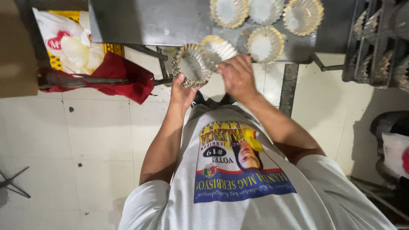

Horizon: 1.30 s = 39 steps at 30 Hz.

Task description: The person places paper baking liners into metal molds on a tray and then slides the loaded tray into a baking rack.

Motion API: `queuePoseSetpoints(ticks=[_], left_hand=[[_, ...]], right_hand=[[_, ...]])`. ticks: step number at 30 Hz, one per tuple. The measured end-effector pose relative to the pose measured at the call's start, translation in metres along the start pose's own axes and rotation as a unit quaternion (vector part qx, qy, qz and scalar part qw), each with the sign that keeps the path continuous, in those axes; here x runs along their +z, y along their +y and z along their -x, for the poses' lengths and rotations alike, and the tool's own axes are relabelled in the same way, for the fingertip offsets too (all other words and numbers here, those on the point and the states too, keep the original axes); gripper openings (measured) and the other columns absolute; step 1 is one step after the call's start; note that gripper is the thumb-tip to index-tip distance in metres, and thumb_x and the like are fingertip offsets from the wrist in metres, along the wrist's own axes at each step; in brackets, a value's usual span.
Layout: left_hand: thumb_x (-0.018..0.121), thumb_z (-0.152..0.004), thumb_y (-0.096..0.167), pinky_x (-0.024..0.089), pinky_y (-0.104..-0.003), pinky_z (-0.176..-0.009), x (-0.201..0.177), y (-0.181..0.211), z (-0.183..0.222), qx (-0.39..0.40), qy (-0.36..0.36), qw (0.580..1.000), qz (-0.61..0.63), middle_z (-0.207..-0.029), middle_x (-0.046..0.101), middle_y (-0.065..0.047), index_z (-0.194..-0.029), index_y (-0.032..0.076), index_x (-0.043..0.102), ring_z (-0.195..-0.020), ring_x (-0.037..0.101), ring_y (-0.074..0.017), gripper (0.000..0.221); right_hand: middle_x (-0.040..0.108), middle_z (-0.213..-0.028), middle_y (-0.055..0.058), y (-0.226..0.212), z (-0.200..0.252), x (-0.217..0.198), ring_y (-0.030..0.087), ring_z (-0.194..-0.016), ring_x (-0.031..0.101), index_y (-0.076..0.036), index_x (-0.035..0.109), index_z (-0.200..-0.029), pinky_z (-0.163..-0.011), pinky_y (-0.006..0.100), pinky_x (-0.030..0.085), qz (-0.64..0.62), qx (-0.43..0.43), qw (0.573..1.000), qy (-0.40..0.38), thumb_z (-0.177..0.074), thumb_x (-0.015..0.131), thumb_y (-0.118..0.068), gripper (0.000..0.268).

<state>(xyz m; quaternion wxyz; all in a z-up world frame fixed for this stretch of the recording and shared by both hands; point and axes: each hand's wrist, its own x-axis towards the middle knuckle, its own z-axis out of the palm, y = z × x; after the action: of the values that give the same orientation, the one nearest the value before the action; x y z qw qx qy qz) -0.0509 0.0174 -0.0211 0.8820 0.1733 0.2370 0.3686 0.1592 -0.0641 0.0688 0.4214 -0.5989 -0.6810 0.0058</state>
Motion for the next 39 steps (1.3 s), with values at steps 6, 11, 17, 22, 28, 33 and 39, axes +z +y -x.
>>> queuePoseSetpoints(ticks=[6, 11, 17, 22, 28, 33, 39], left_hand=[[0.083, -0.08, 0.039, 0.054, -0.062, -0.107, -0.008, 0.02, -0.004, 0.006, -0.008, 1.0, 0.013, -0.137, 0.06, -0.015, -0.144, 0.003, 0.047, -0.125, 0.062, -0.0356, 0.082], [0.079, -0.082, 0.02, 0.058, -0.046, -0.093, -0.023, 0.015, -0.014, 0.039, 0.066, 0.997, -0.002, -0.125, 0.062, -0.01, -0.141, 0.007, 0.047, -0.112, 0.065, -0.0276, 0.068], [0.077, -0.081, 0.012, 0.061, -0.04, -0.09, -0.043, 0.023, -0.031, 0.066, 0.039, 0.997, -0.01, -0.122, 0.063, -0.01, -0.144, 0.006, 0.047, -0.107, 0.067, -0.0273, 0.07], [0.08, -0.082, 0.021, 0.06, -0.05, -0.102, -0.036, 0.052, -0.046, 0.017, -0.006, 0.999, 0.048, -0.134, 0.058, -0.011, -0.147, 0.006, 0.044, -0.122, 0.061, -0.0318, 0.075], [0.078, -0.077, 0.046, 0.061, -0.062, -0.095, -0.015, 0.099, -0.062, -0.01, 0.12, 0.992, 0.03, -0.144, 0.048, -0.017, -0.141, 0.011, 0.042, -0.129, 0.054, -0.0414, 0.081], [0.072, -0.094, 0.045, 0.062, -0.045, -0.073, -0.013, 0.107, -0.065, 0.04, 0.266, 0.952, -0.146, -0.128, 0.048, -0.016, -0.142, 0.006, 0.047, -0.102, 0.071, -0.0433, 0.067], [0.068, -0.099, 0.031, 0.062, -0.04, -0.06, 0.006, 0.039, -0.056, 0.16, 0.35, 0.899, -0.21, -0.103, 0.062, -0.009, -0.12, 0.006, 0.054, -0.078, 0.066, -0.0262, 0.036]], right_hand=[[0.071, -0.1, 0.009, -0.006, -0.027, -0.002, 0.027, -0.098, 0.063, -0.003, 0.072, -0.1, -0.095, 0.046, 0.042, 0.092, -0.022, 0.994, -0.054, -0.094, 0.075, -0.011, 0.011], [0.072, -0.1, 0.008, -0.05, -0.043, 0.037, 0.027, -0.1, 0.064, -0.002, 0.073, -0.102, -0.096, 0.046, 0.043, -0.072, -0.011, 0.994, -0.077, -0.089, 0.08, -0.018, 0.022], [0.071, -0.099, 0.013, -0.057, -0.047, 0.062, 0.03, -0.092, 0.066, -0.001, 0.071, -0.102, -0.092, 0.044, 0.048, -0.117, 0.036, 0.992, -0.017, -0.094, 0.075, -0.006, 0.011], [0.066, -0.106, 0.014, -0.028, -0.049, 0.035, 0.03, -0.098, 0.067, -0.001, 0.065, -0.11, -0.086, 0.041, 0.057, -0.061, 0.142, 0.974, 0.168, -0.106, 0.061, -0.001, 0.006], [0.066, -0.112, 0.013, 0.034, 0.014, -0.101, 0.031, -0.103, 0.062, -0.001, 0.066, -0.112, -0.094, 0.044, 0.048, 0.155, 0.147, 0.975, 0.052, -0.095, 0.064, 0.0, 0.017], [0.069, -0.115, 0.01, 0.067, 0.074, -0.145, 0.029, -0.111, 0.062, -0.007, 0.068, -0.11, -0.101, 0.046, 0.04, 0.301, 0.147, 0.939, -0.08, -0.1, 0.072, -0.005, 0.011], [0.07, -0.112, 0.003, 0.106, 0.087, -0.154, 0.022, -0.115, 0.063, -0.012, 0.074, -0.106, -0.113, 0.047, 0.039, 0.254, 0.096, 0.956, -0.113, -0.095, 0.078, -0.009, 0.012]])
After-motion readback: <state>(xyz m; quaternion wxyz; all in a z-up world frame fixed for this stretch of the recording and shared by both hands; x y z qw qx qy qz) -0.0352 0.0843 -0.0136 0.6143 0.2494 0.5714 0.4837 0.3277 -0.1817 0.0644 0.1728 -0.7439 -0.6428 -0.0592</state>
